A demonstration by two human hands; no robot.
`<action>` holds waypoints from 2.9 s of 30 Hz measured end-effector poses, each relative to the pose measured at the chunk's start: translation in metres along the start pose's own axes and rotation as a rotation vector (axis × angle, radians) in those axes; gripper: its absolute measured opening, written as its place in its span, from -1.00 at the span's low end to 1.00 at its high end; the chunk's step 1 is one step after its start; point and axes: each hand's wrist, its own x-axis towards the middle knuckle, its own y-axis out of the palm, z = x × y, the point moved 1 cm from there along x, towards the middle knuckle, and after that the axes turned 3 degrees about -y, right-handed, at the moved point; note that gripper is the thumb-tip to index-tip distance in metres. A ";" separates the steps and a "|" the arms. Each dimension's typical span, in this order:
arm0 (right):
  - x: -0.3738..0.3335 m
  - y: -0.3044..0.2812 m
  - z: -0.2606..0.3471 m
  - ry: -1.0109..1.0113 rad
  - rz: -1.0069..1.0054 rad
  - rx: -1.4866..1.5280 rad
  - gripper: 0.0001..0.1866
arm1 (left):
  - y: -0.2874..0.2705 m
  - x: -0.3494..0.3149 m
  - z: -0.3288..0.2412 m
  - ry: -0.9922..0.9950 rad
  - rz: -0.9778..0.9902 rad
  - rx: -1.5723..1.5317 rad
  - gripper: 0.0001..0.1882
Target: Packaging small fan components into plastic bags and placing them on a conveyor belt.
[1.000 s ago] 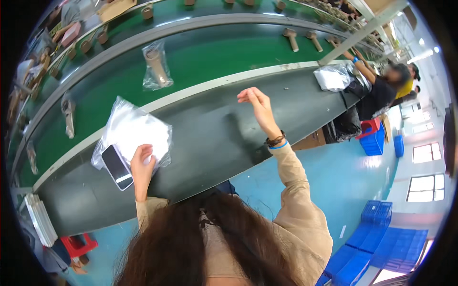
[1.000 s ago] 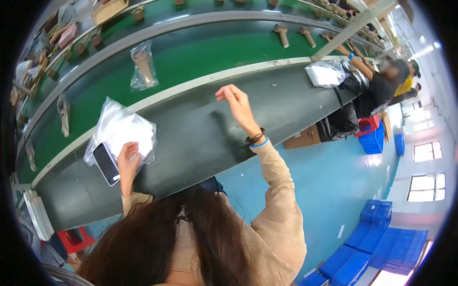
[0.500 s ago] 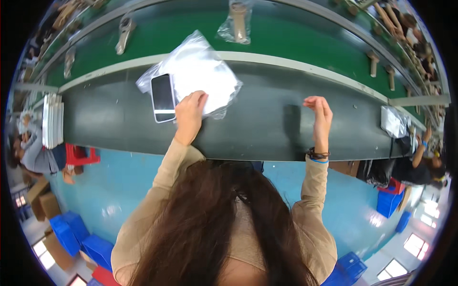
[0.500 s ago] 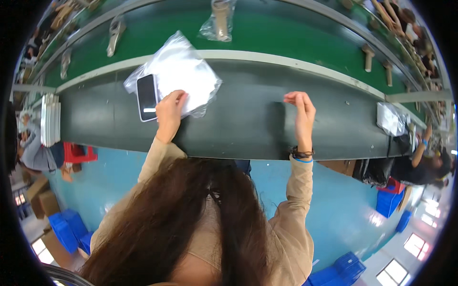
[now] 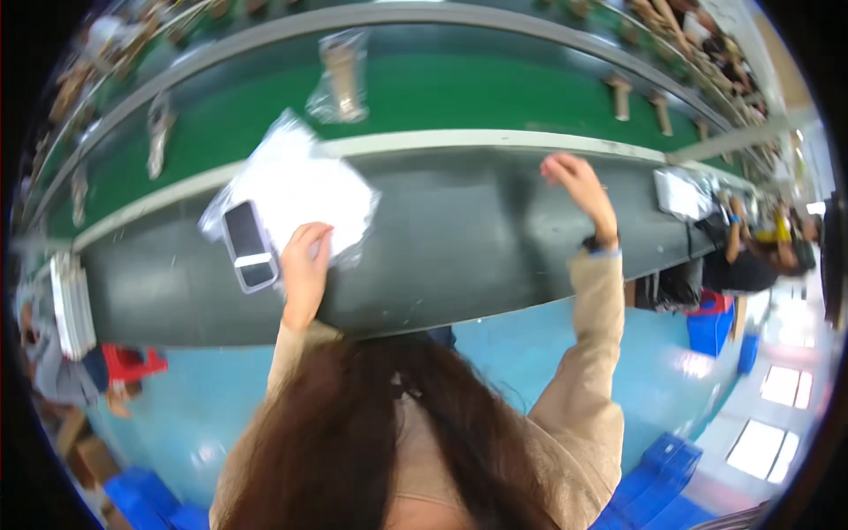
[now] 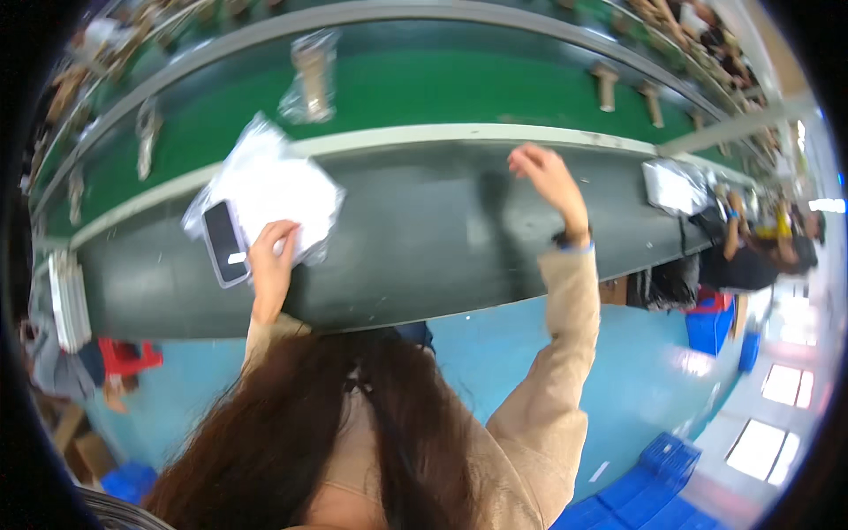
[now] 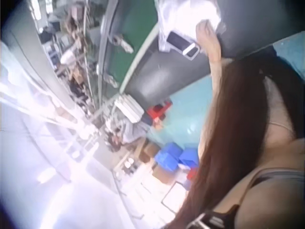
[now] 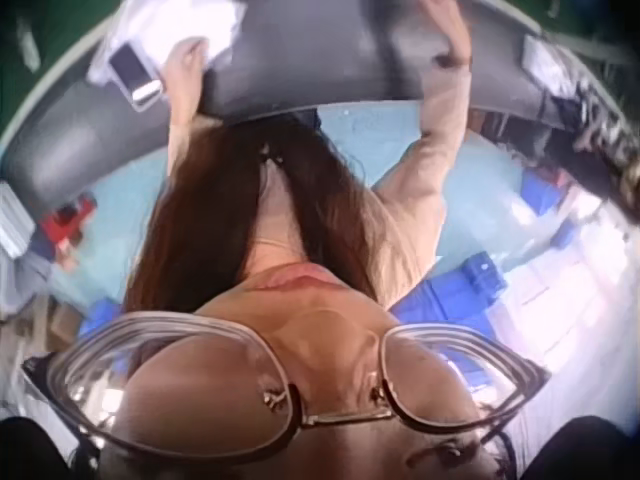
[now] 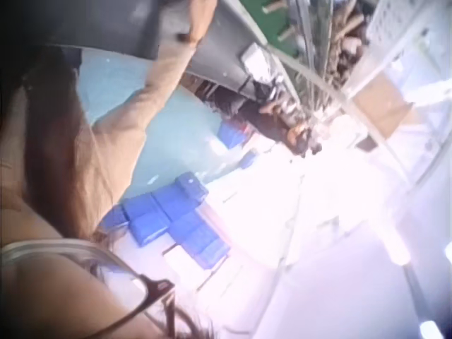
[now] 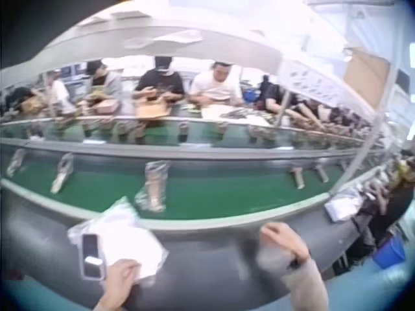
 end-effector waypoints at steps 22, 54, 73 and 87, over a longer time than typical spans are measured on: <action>0.206 -0.304 -0.153 0.131 -0.270 -1.132 -0.48 | 0.002 0.010 -0.015 -0.214 -0.009 -0.059 -0.81; -0.045 0.266 0.190 -0.605 -0.668 -0.089 -0.34 | -0.046 0.025 -0.022 -0.122 0.340 -0.715 -0.66; 0.119 0.185 0.219 -0.812 0.519 -0.784 -0.63 | -0.052 0.091 0.006 0.442 -0.129 0.140 -0.72; 0.119 0.196 0.157 -0.470 -0.340 0.687 -0.83 | -0.048 0.092 -0.018 0.115 -0.357 -0.636 -0.67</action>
